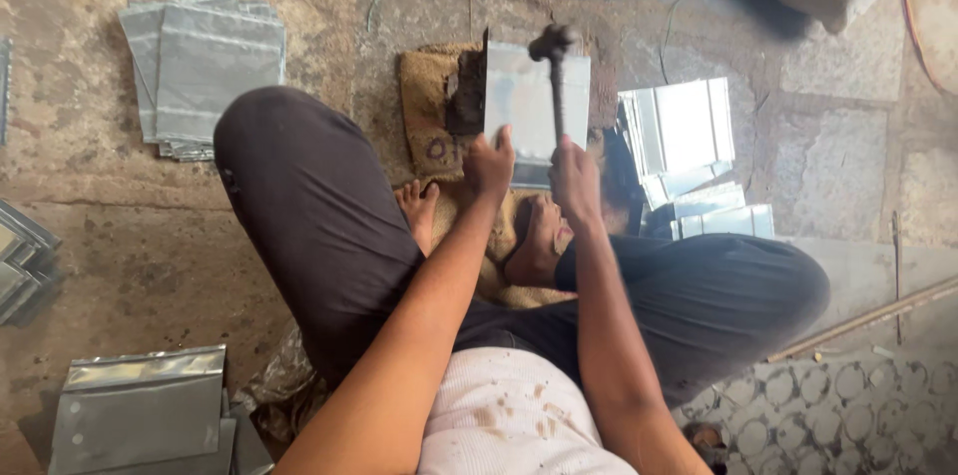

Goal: The person sits on the floor and uses a hammer to repeatedly strike a rectangular metal sheet placed on a cloth. The person holds the sheet steady with one hand while striking it with the other, occasionally adjusting the sheet's position.

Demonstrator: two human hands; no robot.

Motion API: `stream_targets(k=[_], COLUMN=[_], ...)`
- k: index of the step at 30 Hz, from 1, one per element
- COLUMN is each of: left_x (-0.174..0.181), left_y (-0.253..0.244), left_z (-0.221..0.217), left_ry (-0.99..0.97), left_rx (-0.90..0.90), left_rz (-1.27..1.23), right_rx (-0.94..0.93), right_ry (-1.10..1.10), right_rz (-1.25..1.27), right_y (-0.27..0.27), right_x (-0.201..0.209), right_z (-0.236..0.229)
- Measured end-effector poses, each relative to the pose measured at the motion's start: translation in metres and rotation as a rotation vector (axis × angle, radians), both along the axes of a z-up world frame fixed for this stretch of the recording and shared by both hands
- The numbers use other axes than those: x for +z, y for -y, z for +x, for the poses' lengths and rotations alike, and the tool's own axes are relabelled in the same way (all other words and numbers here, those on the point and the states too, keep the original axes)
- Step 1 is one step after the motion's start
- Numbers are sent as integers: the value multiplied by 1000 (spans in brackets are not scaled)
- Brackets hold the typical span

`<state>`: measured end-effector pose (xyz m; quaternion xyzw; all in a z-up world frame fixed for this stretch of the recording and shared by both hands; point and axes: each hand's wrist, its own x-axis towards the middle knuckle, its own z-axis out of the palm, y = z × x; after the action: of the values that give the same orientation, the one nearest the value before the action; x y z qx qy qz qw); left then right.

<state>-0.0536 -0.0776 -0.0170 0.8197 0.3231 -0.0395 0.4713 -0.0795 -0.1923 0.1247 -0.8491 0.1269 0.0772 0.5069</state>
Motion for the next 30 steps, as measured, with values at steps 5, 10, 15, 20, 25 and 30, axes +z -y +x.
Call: stream_targets(k=[5, 10, 15, 20, 25, 30], left_x=[3, 12, 9, 6, 1, -6], left_y=[-7, -13, -17, -20, -23, -21], left_z=[0, -2, 0, -7, 2, 3], left_ry=[30, 7, -18, 11, 20, 55], left_rx=[74, 101, 73, 112, 94, 102], left_rz=[5, -31, -17, 18, 18, 145], right_rx=[3, 117, 136, -68, -31, -1], right_ry=[339, 809, 296, 38, 521, 762], right_rz=[388, 712, -122, 247, 462, 102], right_y=[18, 19, 14, 15, 27, 27], right_x=[93, 25, -46, 62, 96, -5], right_z=[-19, 3, -2, -2, -16, -11])
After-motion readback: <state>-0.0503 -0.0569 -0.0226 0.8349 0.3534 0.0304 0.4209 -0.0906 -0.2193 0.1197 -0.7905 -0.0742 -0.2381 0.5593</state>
